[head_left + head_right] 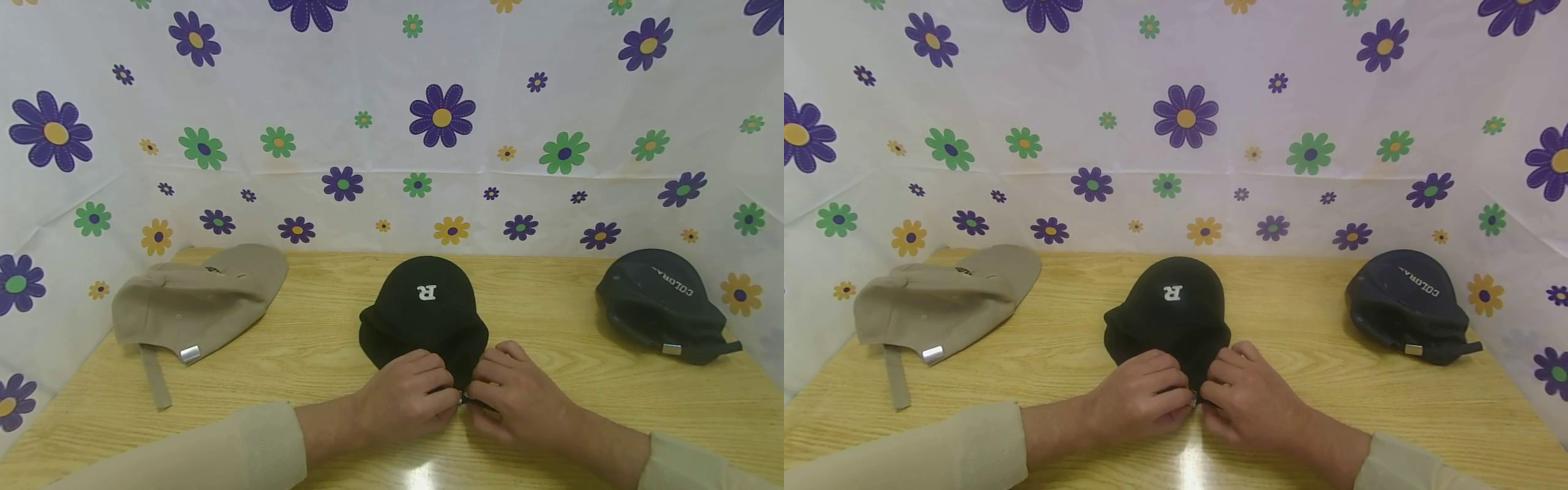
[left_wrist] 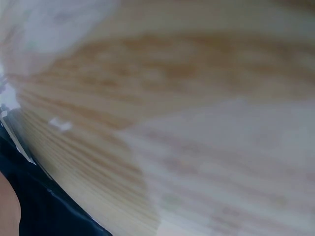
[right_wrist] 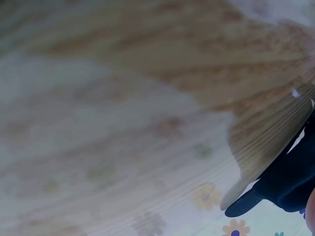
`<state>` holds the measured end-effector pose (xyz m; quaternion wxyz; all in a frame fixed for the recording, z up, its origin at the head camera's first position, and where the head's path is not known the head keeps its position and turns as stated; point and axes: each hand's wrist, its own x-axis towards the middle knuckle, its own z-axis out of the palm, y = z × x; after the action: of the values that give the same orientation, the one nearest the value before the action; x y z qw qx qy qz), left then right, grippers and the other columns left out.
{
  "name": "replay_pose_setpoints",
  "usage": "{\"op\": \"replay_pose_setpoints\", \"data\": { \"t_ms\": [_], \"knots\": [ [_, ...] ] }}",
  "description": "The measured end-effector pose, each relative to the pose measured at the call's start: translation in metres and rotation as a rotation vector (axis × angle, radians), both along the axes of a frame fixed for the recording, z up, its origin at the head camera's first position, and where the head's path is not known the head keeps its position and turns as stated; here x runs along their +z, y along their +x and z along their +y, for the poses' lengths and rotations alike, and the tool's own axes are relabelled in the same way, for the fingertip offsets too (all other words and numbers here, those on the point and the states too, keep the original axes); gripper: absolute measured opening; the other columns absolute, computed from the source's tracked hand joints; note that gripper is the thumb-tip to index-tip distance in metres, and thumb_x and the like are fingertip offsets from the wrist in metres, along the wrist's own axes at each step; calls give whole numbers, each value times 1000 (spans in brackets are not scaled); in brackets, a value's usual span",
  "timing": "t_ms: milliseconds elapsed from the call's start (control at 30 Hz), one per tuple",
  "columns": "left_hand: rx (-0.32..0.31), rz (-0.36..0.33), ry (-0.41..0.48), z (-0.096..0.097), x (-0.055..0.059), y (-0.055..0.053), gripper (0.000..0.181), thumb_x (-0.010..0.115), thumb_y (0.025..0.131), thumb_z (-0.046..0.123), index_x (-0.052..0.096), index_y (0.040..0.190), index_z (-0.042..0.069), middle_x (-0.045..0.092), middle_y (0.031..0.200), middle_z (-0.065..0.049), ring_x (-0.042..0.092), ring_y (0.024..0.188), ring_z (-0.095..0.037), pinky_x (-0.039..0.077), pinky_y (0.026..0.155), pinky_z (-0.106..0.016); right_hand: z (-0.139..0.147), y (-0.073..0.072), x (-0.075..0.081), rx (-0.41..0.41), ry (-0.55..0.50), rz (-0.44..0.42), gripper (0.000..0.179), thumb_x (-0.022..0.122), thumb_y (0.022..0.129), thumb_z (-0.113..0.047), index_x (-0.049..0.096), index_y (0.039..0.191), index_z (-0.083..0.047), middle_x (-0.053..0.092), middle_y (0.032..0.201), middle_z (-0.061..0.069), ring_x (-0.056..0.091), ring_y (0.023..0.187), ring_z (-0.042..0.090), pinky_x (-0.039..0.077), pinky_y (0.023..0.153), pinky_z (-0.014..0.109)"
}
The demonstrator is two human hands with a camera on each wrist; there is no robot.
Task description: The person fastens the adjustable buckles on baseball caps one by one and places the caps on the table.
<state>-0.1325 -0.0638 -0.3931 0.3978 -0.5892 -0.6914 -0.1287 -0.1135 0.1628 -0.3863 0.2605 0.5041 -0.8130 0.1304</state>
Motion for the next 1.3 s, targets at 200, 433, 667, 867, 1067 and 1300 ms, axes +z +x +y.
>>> {"op": "replay_pose_setpoints", "data": {
  "t_ms": [200,433,667,867,1067,1300],
  "knots": [
    [-3,-3,-3,0,0,0,12,60,85,11,65,76,16,61,77,6,55,73,-10,46,70,-21,0,0,1,4,0,-2,6,67,84,-23,68,81,-17,62,86,-6,57,88,14,39,83,33],
    [-2,0,-3,0,0,0,13,59,85,11,65,75,16,61,77,6,55,73,-10,46,70,-20,-1,0,2,1,-3,-5,4,63,82,-20,65,79,-19,61,86,-6,56,87,14,38,83,33],
    [4,1,-3,-1,1,0,14,58,85,10,65,74,16,61,76,6,55,72,-11,46,70,-20,-1,-1,2,8,-18,7,4,60,79,-18,62,76,-19,57,82,-7,53,84,13,37,82,32],
    [16,-8,-13,-1,1,1,14,59,86,11,65,75,16,61,77,6,55,73,-11,46,70,-21,-2,-1,2,18,-29,26,4,59,74,-16,58,74,-19,52,78,-7,49,80,13,35,82,31],
    [30,-8,-17,-1,1,1,15,59,86,11,64,74,17,61,76,7,54,72,-10,44,70,-21,-3,-2,1,35,-52,51,7,55,71,-14,52,70,-20,42,72,-8,41,74,11,32,79,30],
    [39,2,-10,-1,1,1,17,59,86,12,63,71,18,61,76,8,55,72,-10,44,70,-22,-4,-2,2,37,-61,64,10,54,65,-13,49,69,-20,41,72,-8,40,74,11,31,79,30]
  ]
}}
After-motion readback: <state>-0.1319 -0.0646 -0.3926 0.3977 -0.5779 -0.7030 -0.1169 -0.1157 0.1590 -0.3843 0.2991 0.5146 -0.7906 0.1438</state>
